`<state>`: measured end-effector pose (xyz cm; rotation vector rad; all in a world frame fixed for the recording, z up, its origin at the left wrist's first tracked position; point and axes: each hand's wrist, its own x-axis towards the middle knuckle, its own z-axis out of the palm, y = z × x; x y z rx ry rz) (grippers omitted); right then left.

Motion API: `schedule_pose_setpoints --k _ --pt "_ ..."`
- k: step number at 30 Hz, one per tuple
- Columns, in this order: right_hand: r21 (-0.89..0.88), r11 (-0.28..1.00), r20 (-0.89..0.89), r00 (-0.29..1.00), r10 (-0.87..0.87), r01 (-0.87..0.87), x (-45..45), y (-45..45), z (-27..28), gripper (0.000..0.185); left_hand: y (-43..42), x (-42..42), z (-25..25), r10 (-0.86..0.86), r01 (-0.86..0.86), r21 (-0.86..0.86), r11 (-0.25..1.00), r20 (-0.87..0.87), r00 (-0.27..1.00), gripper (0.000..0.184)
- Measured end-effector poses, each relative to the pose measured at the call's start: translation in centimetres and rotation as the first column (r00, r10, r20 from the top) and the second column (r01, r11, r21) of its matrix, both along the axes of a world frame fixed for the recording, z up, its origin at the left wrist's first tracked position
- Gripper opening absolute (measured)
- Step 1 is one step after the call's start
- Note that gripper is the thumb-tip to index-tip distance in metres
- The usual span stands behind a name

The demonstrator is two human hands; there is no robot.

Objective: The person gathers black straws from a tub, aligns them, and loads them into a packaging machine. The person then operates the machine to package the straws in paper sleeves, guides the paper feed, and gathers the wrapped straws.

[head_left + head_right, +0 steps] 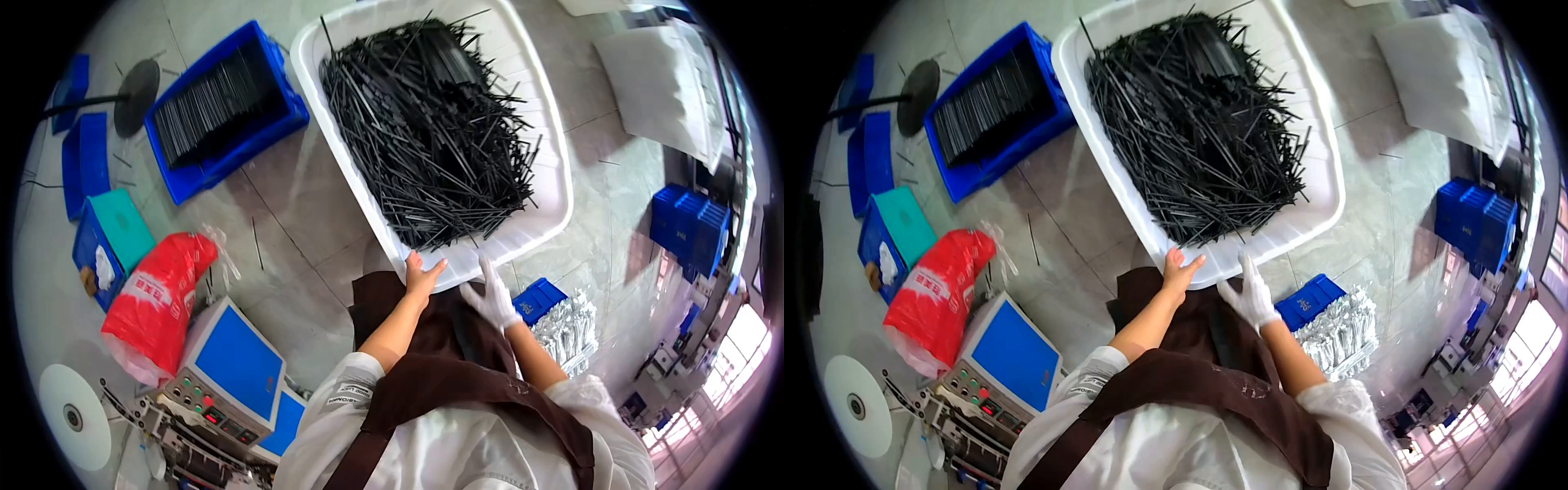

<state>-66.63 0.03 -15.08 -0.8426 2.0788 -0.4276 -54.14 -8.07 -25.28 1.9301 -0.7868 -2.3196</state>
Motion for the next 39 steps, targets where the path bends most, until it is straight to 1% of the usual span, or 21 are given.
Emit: schedule_pose_setpoints --k 5,8,10,13,15,17,18,19,22,23,24,25,26,27,29,31,32,35,36,38,39 --pt "-0.059 0.973 -0.198 0.958 0.208 -0.223 -4.8 -8.1 -13.8 0.066 2.2 -1.4 -9.6 -0.013 0.03 -0.058 0.998 0.274 0.962 0.092" --pt "0.094 0.896 -0.176 0.879 0.444 -0.434 -6.0 -12.5 -18.2 0.052 3.0 -5.6 -11.0 0.218 -0.121 -0.27 0.955 0.369 0.904 0.102" --pt "-0.045 0.819 -0.105 0.818 0.565 -0.572 -8.2 -12.8 -22.0 0.045 3.8 -6.5 -13.2 0.366 -0.213 -0.383 0.899 0.389 0.845 0.107" --pt "0.058 0.52 -0.524 0.418 0.742 -0.852 -14.0 -11.2 -25.1 0.041 1.8 -7.1 -12.7 0.266 -0.107 -0.314 0.943 0.526 0.808 0.106" --pt "0.241 0.367 -0.438 0.236 0.867 -0.898 -17.1 -12.0 -21.8 0.042 1.6 -7.8 -13.9 0.373 -0.213 -0.35 0.912 0.494 0.785 0.109" --pt "0.292 0.332 -0.482 0.162 0.861 -0.897 -21.2 -10.5 -21.3 0.046 1.2 -8.2 -14.1 0.415 -0.264 -0.353 0.898 0.478 0.774 0.109" --pt "0.296 0.32 -0.478 0.15 0.866 -0.9 -22.4 -10.7 -19.8 0.046 1.6 -7.9 -14.8 0.536 -0.373 -0.447 0.813 0.322 0.78 0.115" --pt "0.008 0.509 -0.399 0.464 0.791 -0.86 -23.5 -11.0 -18.3 0.054 1.9 -8.8 -14.9 0.425 -0.306 -0.306 0.901 0.49 0.761 0.122" --pt "0.158 0.53 -0.393 0.439 0.808 -0.833 -22.8 -13.0 -15.1 0.048 0.9 -7.4 -16.1 0.303 -0.227 -0.228 0.947 0.393 0.868 0.124" --pt "0.217 0.591 -0.368 0.496 0.787 -0.777 -22.4 -13.1 -15.9 0.048 0.6 -6.4 -16.7 0.293 -0.165 -0.304 0.938 0.445 0.846 0.115" --pt "0.152 0.499 -0.498 0.37 0.784 -0.853 -22.5 -11.4 -17.9 0.051 0.8 -5.6 -17.6 0.418 -0.317 -0.342 0.885 0.28 0.864 0.104" --pt "0.247 0.468 -0.47 0.317 0.823 -0.848 -21.3 -11.5 -17.9 0.051 0.7 -5.6 -18.0 0.37 -0.145 -0.464 0.874 0.441 0.818 0.085" --pt "0.298 0.443 -0.437 0.292 0.851 -0.846 -20.6 -10.8 -18.7 0.052 0.0 -6.4 -17.1 0.351 -0.063 -0.519 0.853 0.478 0.806 0.088" --pt "0.356 0.429 -0.406 0.276 0.871 -0.83 -19.2 -10.6 -18.3 0.05 -0.2 -6.4 -17.2 0.417 -0.188 -0.538 0.822 0.343 0.841 0.091" --pt "0.319 0.471 -0.436 0.314 0.843 -0.822 -16.2 -10.3 -17.3 0.049 -1.0 -6.7 -16.5 0.334 -0.067 -0.566 0.822 0.382 0.862 0.092" --pt "-0.147 0.72 -0.278 0.727 0.628 -0.678 -13.9 -9.6 -18.4 0.048 -1.9 -6.8 -16.4 0.299 0.018 -0.592 0.806 0.433 0.85 0.094" --pt "-0.152 0.91 0.026 0.918 0.395 -0.387 -12.1 -10.1 -18.2 0.043 -2.0 -6.7 -16.7 0.272 0.104 -0.612 0.784 0.49 0.828 0.095" --pt "-0.227 0.882 -0.223 0.904 0.365 -0.413 -10.7 -11.3 -22.4 0.041 -1.3 -7.1 -18.1 0.306 0.199 -0.613 0.764 0.616 0.726 0.099" --pt "-0.126 0.917 -0.215 0.913 0.348 -0.379 -10.6 -12.3 -23.2 0.041 -1.6 -7.2 -18.6 0.299 -0.012 -0.534 0.846 0.456 0.838 0.117" --pt "0.107 0.952 0.074 0.957 0.281 -0.288 -9.0 -15.6 -21.7 0.039 -2.8 -7.6 -16.5 0.255 -0.018 -0.373 0.928 0.597 0.761 0.114" --pt "0.052 0.932 -0.006 0.933 0.359 -0.358 -9.2 -15.0 -22.8 0.042 -2.4 -7.5 -16.8 0.277 -0.056 -0.389 0.92 0.541 0.794 0.122"
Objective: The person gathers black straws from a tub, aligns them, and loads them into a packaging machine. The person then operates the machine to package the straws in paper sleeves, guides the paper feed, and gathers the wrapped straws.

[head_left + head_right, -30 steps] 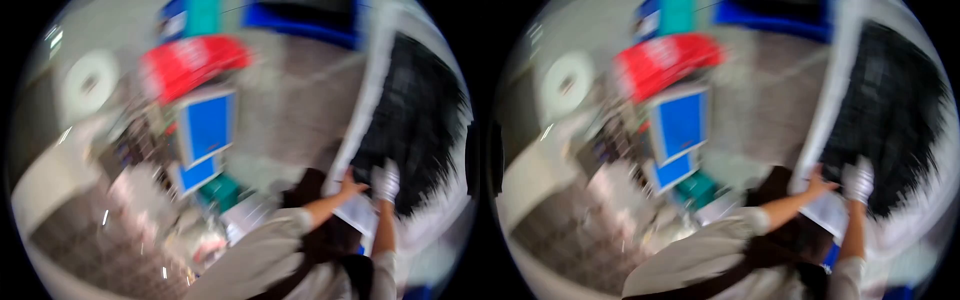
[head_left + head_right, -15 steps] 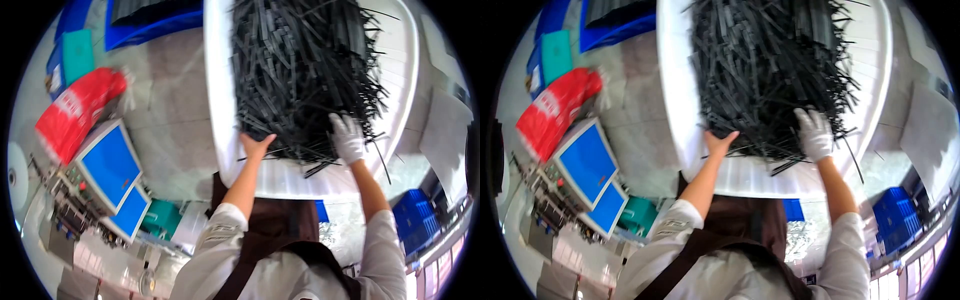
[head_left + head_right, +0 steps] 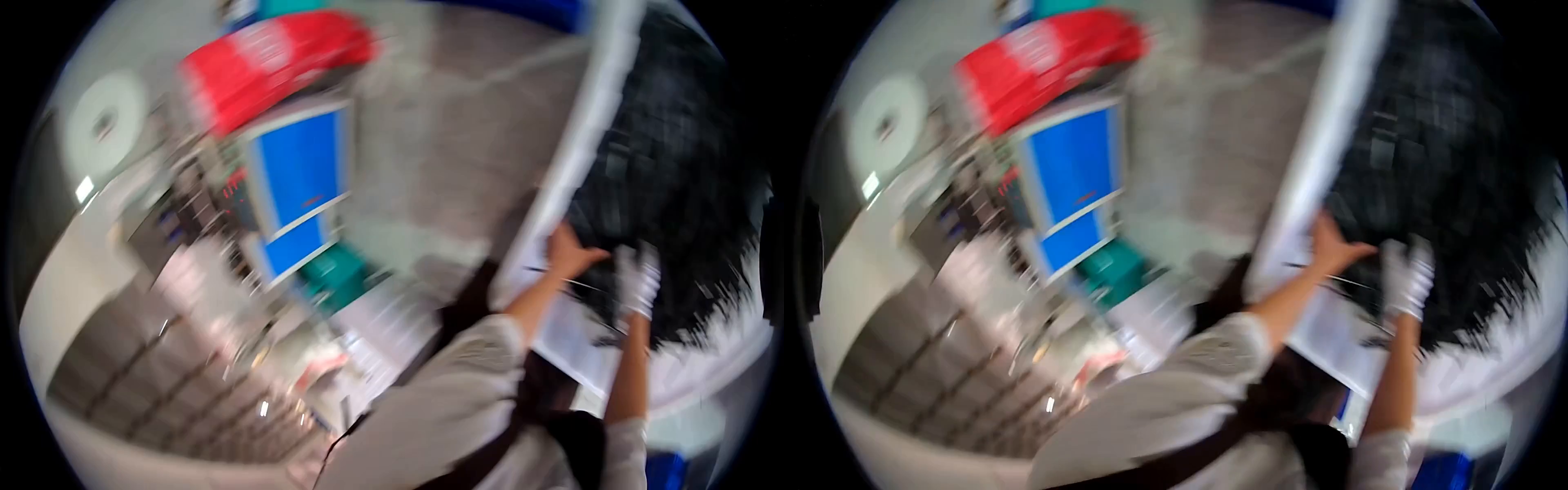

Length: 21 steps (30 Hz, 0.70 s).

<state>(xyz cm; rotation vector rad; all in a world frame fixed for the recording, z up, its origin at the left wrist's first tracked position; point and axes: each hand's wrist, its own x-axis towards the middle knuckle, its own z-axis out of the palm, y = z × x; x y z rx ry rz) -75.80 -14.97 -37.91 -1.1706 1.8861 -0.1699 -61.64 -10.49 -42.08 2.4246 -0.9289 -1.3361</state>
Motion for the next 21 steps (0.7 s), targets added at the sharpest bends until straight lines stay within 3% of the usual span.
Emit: schedule_pose_setpoints --k 1,2,4,7,10,12,15,16,17,18,19,20,21 --pt "0.061 0.995 0.139 0.987 -0.085 0.077 -0.9 1.2 -1.8 0.049 0.3 0.2 -0.4 -0.042 0.041 0.019 0.999 0.034 0.999 0.125" --pt "0.156 0.963 0.318 0.912 -0.26 0.221 -2.8 3.4 -5.8 0.059 0.2 0.2 0.0 0.028 -0.03 -0.053 0.998 -0.041 0.999 0.127" --pt "0.097 0.989 0.126 0.985 -0.122 0.11 -3.3 3.7 -5.7 0.069 -0.8 0.1 1.9 -0.021 0.021 0.023 1.0 0.0 1.0 0.127" --pt "0.276 0.958 -0.196 0.972 0.131 -0.073 -2.2 1.7 -2.7 0.087 -1.0 -0.4 2.1 -0.062 0.062 0.071 0.996 -0.001 0.998 0.127" --pt "0.32 0.942 -0.178 0.97 0.165 -0.101 -2.6 0.7 -3.3 0.087 -1.2 0.2 1.9 0.027 -0.024 0.04 0.999 -0.094 0.995 0.125" --pt "0.343 0.925 -0.228 0.941 0.25 -0.162 -2.6 0.1 -4.2 0.087 -1.2 0.4 1.4 0.023 -0.019 0.05 0.999 -0.078 0.997 0.121" --pt "0.44 0.86 -0.135 0.928 0.348 -0.258 -1.3 -2.1 -2.6 0.087 -1.1 0.8 -0.1 0.014 -0.015 -0.009 1.0 -0.058 0.998 0.113" --pt "0.459 0.836 -0.118 0.912 0.394 -0.301 -1.1 -2.5 -1.9 0.086 -3.0 1.3 2.6 0.07 -0.053 0.115 0.992 -0.155 0.985 0.112" --pt "0.323 0.886 -0.214 0.886 0.411 -0.332 -0.3 -2.2 -1.2 0.084 -2.5 1.1 1.8 0.013 0.002 0.161 0.987 -0.094 0.996 0.11" --pt "0.31 0.922 -0.209 0.929 0.304 -0.232 0.5 -2.4 0.2 0.081 -2.6 1.1 1.3 -0.027 0.066 0.296 0.953 -0.132 0.991 0.108" --pt "0.211 0.966 -0.11 0.978 0.178 -0.152 1.0 -2.7 1.4 0.083 -1.6 0.8 -0.4 -0.125 0.132 0.21 0.969 -0.043 0.991 0.107" --pt "-0.009 0.996 -0.13 0.988 0.086 -0.088 0.8 -0.2 -1.6 0.086 -0.6 1.2 -2.0 -0.128 0.129 0.028 0.991 -0.046 0.991 0.107" --pt "0.136 0.99 -0.154 0.986 0.066 -0.045 0.5 -0.5 -2.0 0.085 -0.3 1.3 -2.7 -0.133 0.13 -0.058 0.99 -0.061 0.989 0.105"
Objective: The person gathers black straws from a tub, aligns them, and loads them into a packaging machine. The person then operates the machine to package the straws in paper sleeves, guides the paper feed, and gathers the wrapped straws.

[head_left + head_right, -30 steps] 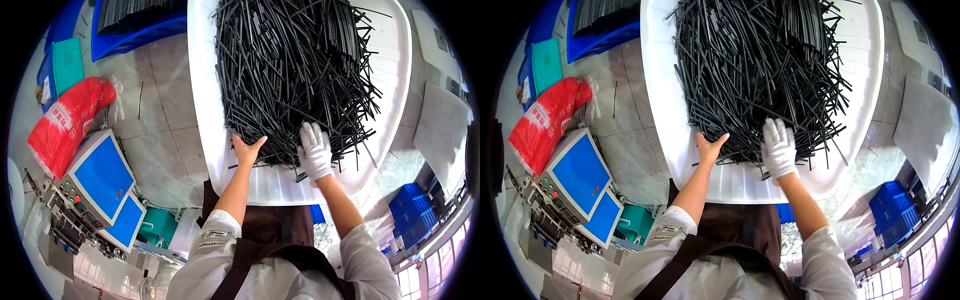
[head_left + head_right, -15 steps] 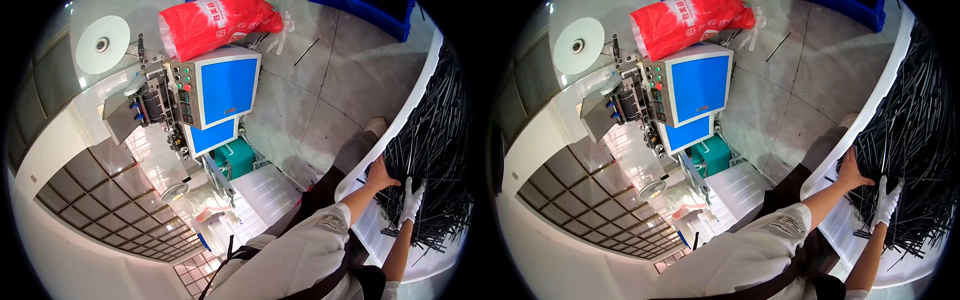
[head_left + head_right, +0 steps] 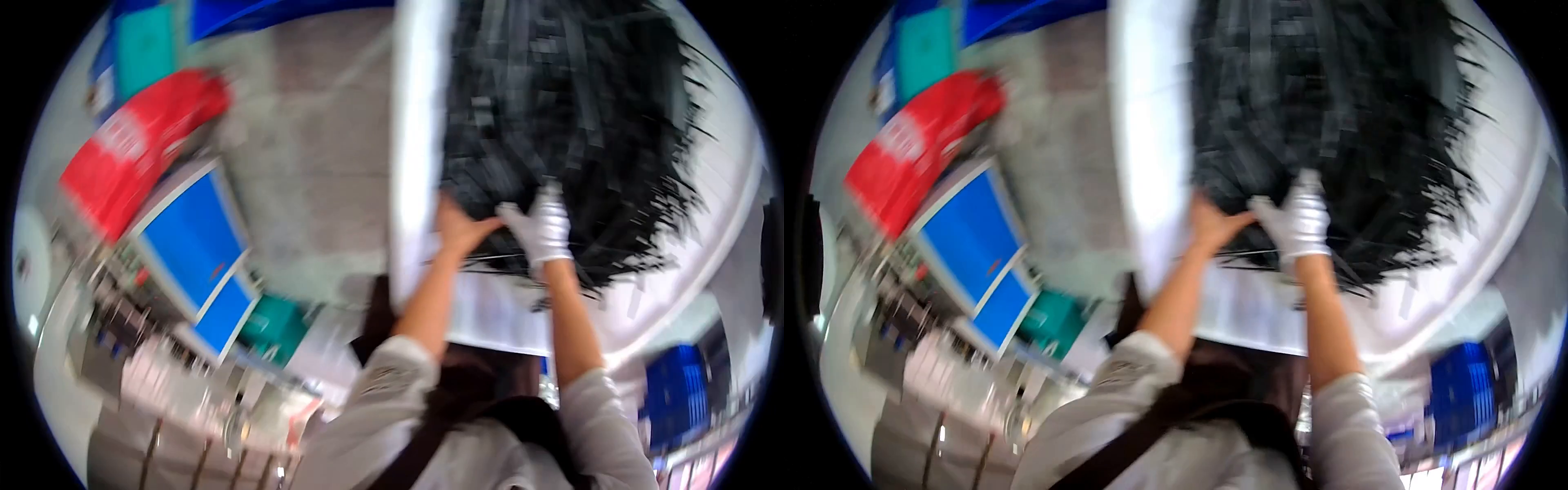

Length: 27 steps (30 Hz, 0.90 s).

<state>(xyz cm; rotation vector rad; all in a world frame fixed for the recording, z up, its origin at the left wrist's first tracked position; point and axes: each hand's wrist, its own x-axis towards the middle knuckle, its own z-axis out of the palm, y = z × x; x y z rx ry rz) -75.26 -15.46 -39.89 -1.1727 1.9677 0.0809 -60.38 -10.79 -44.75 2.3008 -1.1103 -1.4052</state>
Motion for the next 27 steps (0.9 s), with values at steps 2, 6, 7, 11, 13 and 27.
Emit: schedule_pose_setpoints --k 2,6,7,11,13,27 --pt "-0.073 0.936 0.356 0.885 -0.299 0.345 0.0 0.8 -3.0 0.072 -1.8 0.8 1.3 -0.024 0.018 -0.068 0.998 -0.09 0.996 0.101" --pt "0.353 0.728 0.281 0.676 -0.681 0.587 -0.2 -3.5 1.3 0.076 -2.8 1.1 0.8 0.255 -0.253 0.05 0.966 -0.332 0.908 0.071" --pt "0.453 0.696 0.335 0.617 -0.712 0.557 -1.0 -3.7 2.0 0.073 -2.7 1.0 1.1 0.248 -0.248 0.045 0.968 -0.34 0.907 0.071" --pt "0.643 0.674 0.421 0.567 -0.708 0.363 -2.1 -3.8 0.9 0.07 -2.0 0.8 0.3 0.19 -0.227 -0.014 0.974 -0.498 0.846 0.082" --pt "0.573 0.77 0.293 0.808 -0.512 0.281 -0.7 -4.4 1.0 0.074 -1.9 1.2 0.2 0.117 -0.162 -0.052 0.985 -0.487 0.865 0.081" --pt "-0.25 0.95 0.52 0.854 -0.03 0.186 -0.3 3.5 -1.4 0.109 4.7 -1.9 -0.3 0.206 -0.241 -0.107 0.965 -0.266 0.942 0.089"
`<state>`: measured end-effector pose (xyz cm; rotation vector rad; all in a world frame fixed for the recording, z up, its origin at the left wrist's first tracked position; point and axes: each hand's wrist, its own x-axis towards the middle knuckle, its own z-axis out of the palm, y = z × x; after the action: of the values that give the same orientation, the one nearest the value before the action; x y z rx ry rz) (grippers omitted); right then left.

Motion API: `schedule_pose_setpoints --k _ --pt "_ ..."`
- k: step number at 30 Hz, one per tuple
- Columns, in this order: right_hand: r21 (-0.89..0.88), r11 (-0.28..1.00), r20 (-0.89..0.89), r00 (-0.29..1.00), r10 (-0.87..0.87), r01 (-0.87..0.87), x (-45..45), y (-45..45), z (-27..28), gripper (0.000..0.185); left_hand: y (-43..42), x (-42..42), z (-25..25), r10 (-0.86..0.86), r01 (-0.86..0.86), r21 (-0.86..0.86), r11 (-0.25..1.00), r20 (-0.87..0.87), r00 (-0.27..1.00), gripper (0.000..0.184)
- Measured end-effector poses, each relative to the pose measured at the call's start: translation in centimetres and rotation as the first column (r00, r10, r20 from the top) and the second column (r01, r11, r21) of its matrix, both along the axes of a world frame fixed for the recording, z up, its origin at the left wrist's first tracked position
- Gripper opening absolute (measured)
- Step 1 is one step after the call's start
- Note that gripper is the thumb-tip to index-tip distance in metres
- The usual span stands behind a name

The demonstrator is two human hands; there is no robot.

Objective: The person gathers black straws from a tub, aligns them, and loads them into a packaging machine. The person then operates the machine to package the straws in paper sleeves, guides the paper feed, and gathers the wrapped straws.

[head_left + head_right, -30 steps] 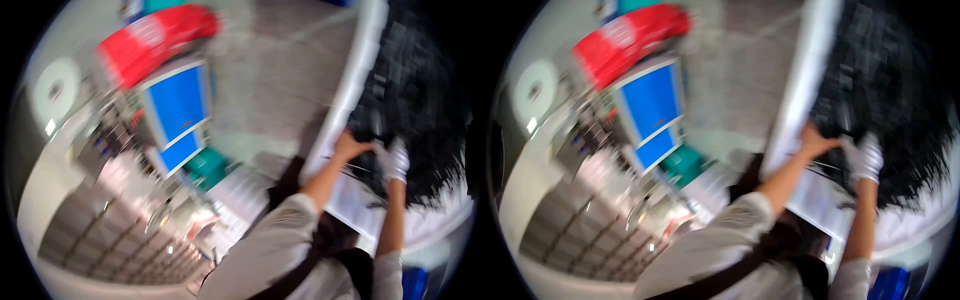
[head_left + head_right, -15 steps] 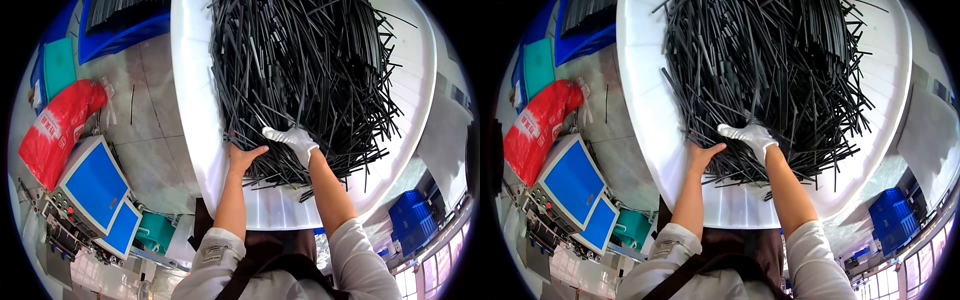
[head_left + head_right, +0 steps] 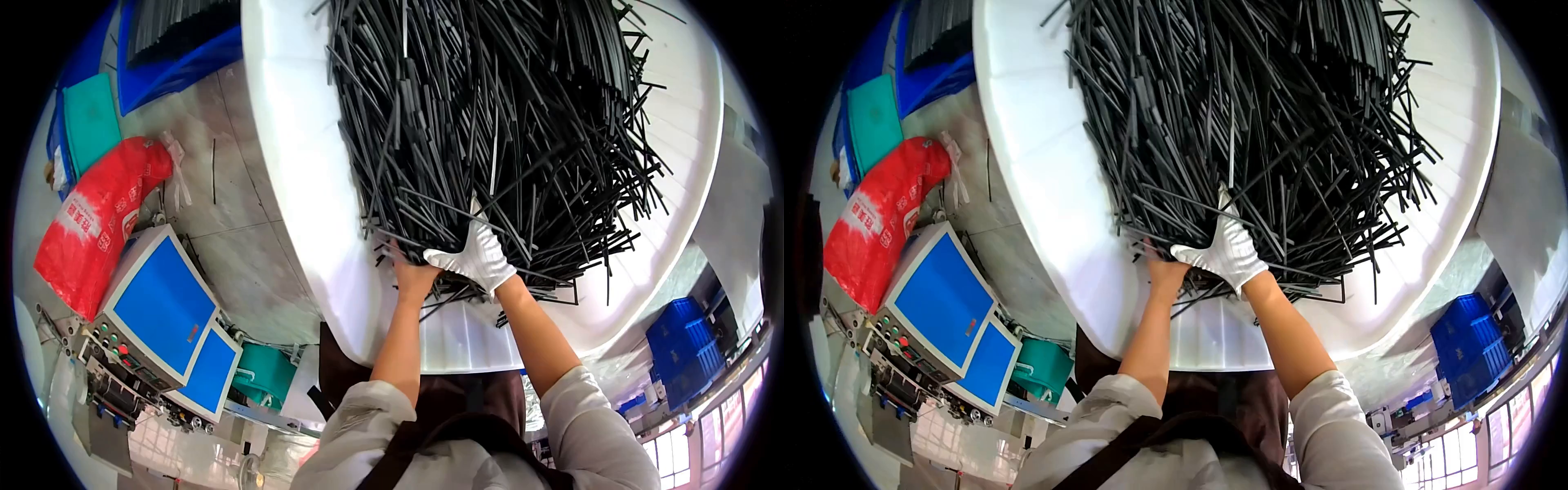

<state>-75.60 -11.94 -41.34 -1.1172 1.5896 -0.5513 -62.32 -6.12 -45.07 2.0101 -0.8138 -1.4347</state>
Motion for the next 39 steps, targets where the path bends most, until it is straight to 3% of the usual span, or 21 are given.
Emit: schedule_pose_setpoints --k 2,3,6,9,12,14,16,18,21,24,26,28,29,30,32,33,35,36,37,38,39 --pt "0.049 0.993 -0.114 0.987 0.113 -0.108 -0.5 -0.2 -0.2 0.107 -2.4 0.0 1.5 -0.345 0.444 -0.113 0.889 0.471 0.812 0.078" --pt "0.038 0.995 -0.028 0.995 0.091 -0.09 -0.6 -0.4 -0.5 0.107 -2.3 0.4 1.1 -0.35 0.442 -0.1 0.891 0.467 0.812 0.078" --pt "0.09 0.995 0.18 0.982 -0.062 0.047 0.3 -1.2 0.1 0.104 -1.8 1.6 0.1 -0.331 0.364 -0.124 0.923 0.227 0.916 0.069" --pt "0.07 0.997 0.058 0.998 -0.04 0.036 0.9 -1.6 -0.8 0.098 -2.1 2.2 0.0 -0.156 0.16 0.017 0.987 -0.135 0.978 0.057" --pt "0.368 0.924 0.059 0.989 -0.134 0.103 0.4 -3.6 1.0 0.09 -5.3 3.0 0.7 0.013 0.107 0.299 0.948 -0.37 0.929 0.06" --pt "0.383 0.919 -0.171 0.985 -0.025 0.09 1.5 -4.3 1.7 0.077 -6.7 3.3 0.9 -0.06 0.206 0.362 0.909 -0.377 0.924 0.065" --pt "0.384 0.907 -0.081 0.984 -0.156 0.175 1.8 -3.8 1.8 0.077 -6.6 3.6 0.3 -0.277 0.341 0.221 0.914 -0.277 0.92 0.067" --pt "0.423 0.885 -0.093 0.981 -0.17 0.194 2.2 -3.2 1.2 0.078 -6.5 3.7 0.4 -0.305 0.379 0.288 0.88 -0.269 0.914 0.067" --pt "0.488 0.848 0.039 0.965 -0.258 0.207 1.1 -3.7 1.4 0.082 -6.2 2.8 0.9 0.09 0.096 0.404 0.91 -0.418 0.904 0.067" --pt "0.575 0.817 0.126 0.981 -0.146 0.047 -0.1 -4.4 1.9 0.095 -6.2 2.6 1.4 0.165 0.017 0.375 0.927 -0.449 0.878 0.068" --pt "0.592 0.805 0.012 1.0 0.013 -0.018 -0.7 -3.3 0.2 0.09 -5.6 2.4 2.3 0.149 0.041 0.378 0.925 -0.458 0.876 0.067" --pt "0.762 0.6 0.193 0.97 0.151 -0.245 -1.4 -3.3 -0.2 0.08 -4.6 2.0 2.7 0.035 0.09 0.258 0.962 -0.444 0.896 0.064" --pt "0.721 0.681 0.322 0.932 -0.165 -0.128 -1.2 -3.1 0.9 0.076 -4.5 1.7 3.8 0.032 0.065 0.196 0.979 -0.453 0.891 0.058" --pt "0.708 0.706 0.468 0.764 -0.444 -0.023 -1.1 -3.0 2.0 0.072 -4.2 1.4 4.7 -0.04 0.071 0.049 0.996 -0.473 0.88 0.051" --pt "0.551 0.817 0.525 0.831 -0.183 -0.168 -1.7 -1.8 2.2 0.086 -4.2 0.8 7.2 -0.09 0.06 -0.084 0.995 -0.425 0.901 0.04" --pt "0.589 0.801 0.438 0.875 -0.206 -0.106 -1.9 -3.1 5.5 0.091 -4.5 0.8 9.1 -0.258 0.24 -0.098 0.966 -0.278 0.925 0.034" --pt "0.574 0.818 0.578 0.72 -0.384 -0.024 -1.2 -3.0 8.2 0.091 -2.2 1.3 10.6 -0.448 0.446 -0.15 0.882 0.026 0.894 0.034" --pt "0.57 0.821 0.606 0.684 -0.406 -0.018 -1.0 -3.3 9.9 0.091 -1.7 1.8 11.6 -0.457 0.455 -0.117 0.883 0.004 0.889 0.037" --pt "0.453 0.891 0.554 0.782 -0.286 0.005 -0.6 -1.7 9.4 0.088 -1.1 2.2 12.6 -0.467 0.464 -0.084 0.882 -0.017 0.884 0.04" --pt "0.55 0.835 0.576 0.73 -0.369 -0.013 -0.7 -2.5 11.6 0.089 -0.3 2.9 13.0 -0.415 0.412 -0.059 0.909 -0.074 0.907 0.044" --pt "0.454 0.891 0.603 0.744 -0.29 -0.021 0.4 -1.6 11.0 0.089 0.3 3.8 13.4 -0.25 0.226 -0.124 0.966 -0.239 0.938 0.062"
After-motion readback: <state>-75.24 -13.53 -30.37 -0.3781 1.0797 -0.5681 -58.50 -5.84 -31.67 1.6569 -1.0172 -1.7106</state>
